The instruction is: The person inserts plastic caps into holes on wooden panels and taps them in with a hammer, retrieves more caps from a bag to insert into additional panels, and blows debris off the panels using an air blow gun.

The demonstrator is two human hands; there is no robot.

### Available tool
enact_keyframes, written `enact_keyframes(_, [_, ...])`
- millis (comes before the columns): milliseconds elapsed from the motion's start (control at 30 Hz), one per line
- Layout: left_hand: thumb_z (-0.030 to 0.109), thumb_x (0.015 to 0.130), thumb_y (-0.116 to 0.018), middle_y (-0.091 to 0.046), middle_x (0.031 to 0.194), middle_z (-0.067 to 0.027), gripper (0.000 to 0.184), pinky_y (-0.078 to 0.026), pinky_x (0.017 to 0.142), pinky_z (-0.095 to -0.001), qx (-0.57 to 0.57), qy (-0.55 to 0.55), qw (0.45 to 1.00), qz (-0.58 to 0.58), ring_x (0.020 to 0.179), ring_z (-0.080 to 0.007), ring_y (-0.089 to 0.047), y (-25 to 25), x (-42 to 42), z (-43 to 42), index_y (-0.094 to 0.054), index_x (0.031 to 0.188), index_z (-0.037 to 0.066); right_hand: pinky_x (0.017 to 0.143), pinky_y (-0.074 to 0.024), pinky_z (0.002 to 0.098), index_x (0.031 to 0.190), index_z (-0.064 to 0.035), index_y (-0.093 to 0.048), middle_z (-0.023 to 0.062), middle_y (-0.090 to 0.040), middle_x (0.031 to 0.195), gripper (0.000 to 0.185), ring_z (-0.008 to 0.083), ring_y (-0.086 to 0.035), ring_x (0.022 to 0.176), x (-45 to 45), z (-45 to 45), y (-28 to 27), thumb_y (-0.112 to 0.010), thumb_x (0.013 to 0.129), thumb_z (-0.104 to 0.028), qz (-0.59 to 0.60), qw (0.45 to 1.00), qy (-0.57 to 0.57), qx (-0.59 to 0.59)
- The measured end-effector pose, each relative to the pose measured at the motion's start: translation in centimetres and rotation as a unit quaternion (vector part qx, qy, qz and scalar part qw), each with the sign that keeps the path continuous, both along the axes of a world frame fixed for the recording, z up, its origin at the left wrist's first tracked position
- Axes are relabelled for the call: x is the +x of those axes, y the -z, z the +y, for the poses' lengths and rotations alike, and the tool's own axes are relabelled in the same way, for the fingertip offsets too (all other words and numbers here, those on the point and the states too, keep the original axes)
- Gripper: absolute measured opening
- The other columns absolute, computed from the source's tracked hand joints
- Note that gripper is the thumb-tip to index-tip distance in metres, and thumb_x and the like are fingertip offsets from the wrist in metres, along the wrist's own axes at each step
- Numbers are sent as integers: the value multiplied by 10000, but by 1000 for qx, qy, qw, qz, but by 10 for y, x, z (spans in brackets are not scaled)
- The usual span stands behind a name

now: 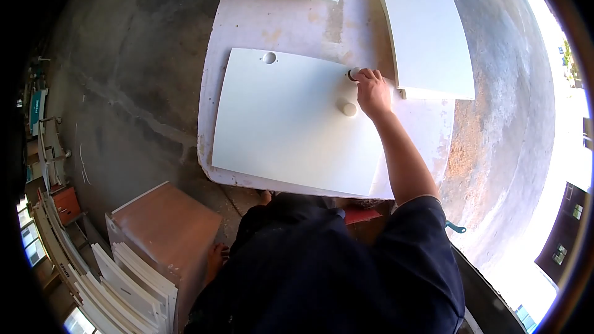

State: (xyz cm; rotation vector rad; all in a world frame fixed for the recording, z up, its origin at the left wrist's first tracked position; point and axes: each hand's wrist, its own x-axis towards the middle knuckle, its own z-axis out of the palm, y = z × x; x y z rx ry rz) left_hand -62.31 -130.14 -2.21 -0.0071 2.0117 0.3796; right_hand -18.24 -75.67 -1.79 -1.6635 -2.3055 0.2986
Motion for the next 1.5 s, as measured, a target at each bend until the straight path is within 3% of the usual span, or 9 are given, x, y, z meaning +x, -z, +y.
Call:
enact_keyframes(533, [287, 979, -501, -668, 1059, -130, 349, -510, 765, -363, 29, 23, 999, 27, 894, -239, -646, -8, 4, 25, -579, 1170, 5, 991, -345, 358, 1080, -89, -711, 63, -682, 1131, 402, 244, -521, 1130, -7, 10, 3, -501, 761, 36, -74, 994, -23, -80])
enact_keyframes(567, [288, 979, -502, -670, 1049, -130, 345, -511, 758, -363, 37, 23, 999, 29, 886, -238, -648, -2, 3, 23, -582, 1158, 4, 1036, -338, 396, 1161, -93, -663, 72, -618, 1278, 462, 268, -498, 1179, -5, 11, 1, -507, 743, 29, -85, 988, -27, -123])
enact_keyframes(667, [278, 978, -499, -675, 1006, -127, 317, -513, 726, -359, 78, 6, 996, 43, 839, -231, -649, 8, 2, 16, -596, 1111, 7, 1033, -346, 423, 1272, -105, -584, 70, -530, 1386, 512, 284, -489, 1191, -8, -13, -1, -563, 766, -33, -71, 993, -23, -90])
enact_keyframes(800, [261, 973, -495, -675, 965, -119, 305, -507, 684, -356, 84, 10, 995, 52, 786, -224, -641, -3, 12, 9, -603, 1100, 6, 952, -436, 448, 1179, -100, -554, 117, -575, 1183, 388, 300, -524, 1145, -27, -61, -23, -643, 842, -269, -69, 984, 128, -103])
enact_keyframes(867, [254, 971, -497, -669, 946, -120, 304, -502, 672, -354, 67, 10, 997, 34, 777, -225, -635, 3, 5, 2, -602, 1110, 6, 883, -482, 458, 1161, -71, -541, 149, -605, 1107, 410, 339, -597, 1047, -28, -82, -11, -648, 861, -330, -69, 979, 107, -160])
enact_keyframes(1067, [261, 973, -498, -638, 949, -138, 322, -495, 673, -354, 39, -9, 999, 18, 804, -229, -623, 6, -22, -3, -588, 1094, -24, 773, -479, 464, 1007, -46, -454, 169, -599, 984, 339, 353, -615, 894, -64, -95, -13, -677, 807, -207, 65, 983, 134, -106])
enact_keyframes(1200, [283, 980, -488, -637, 969, -135, 322, -494, 674, -363, 120, -1, 993, -2, 780, -223, -612, 43, -64, -22, -582, 1070, -12, 760, -479, 441, 1028, -32, -452, 188, -595, 923, 337, 368, -601, 870, -125, -98, -23, -661, 782, -126, 192, 975, 77, -82])
enact_keyframes(1367, [268, 977, -523, -641, 927, -117, 286, -493, 661, -341, 152, 63, 986, 7, 759, -187, -603, 91, -141, -6, -566, 1101, 15, 822, -497, 417, 1026, -31, -575, 173, -635, 1021, 296, 357, -622, 968, -227, -121, -45, -685, 765, -117, 174, 974, 28, -144])
enact_keyframes(1500, [274, 961, -547, -633, 906, -106, 255, -482, 645, -318, 147, -5, 988, -54, 750, -170, -599, 112, -210, 33, -570, 1081, 51, 772, -494, 444, 953, -32, -557, 180, -624, 961, 245, 384, -607, 901, -298, -149, -33, -686, 765, -123, 180, 974, 34, -130])
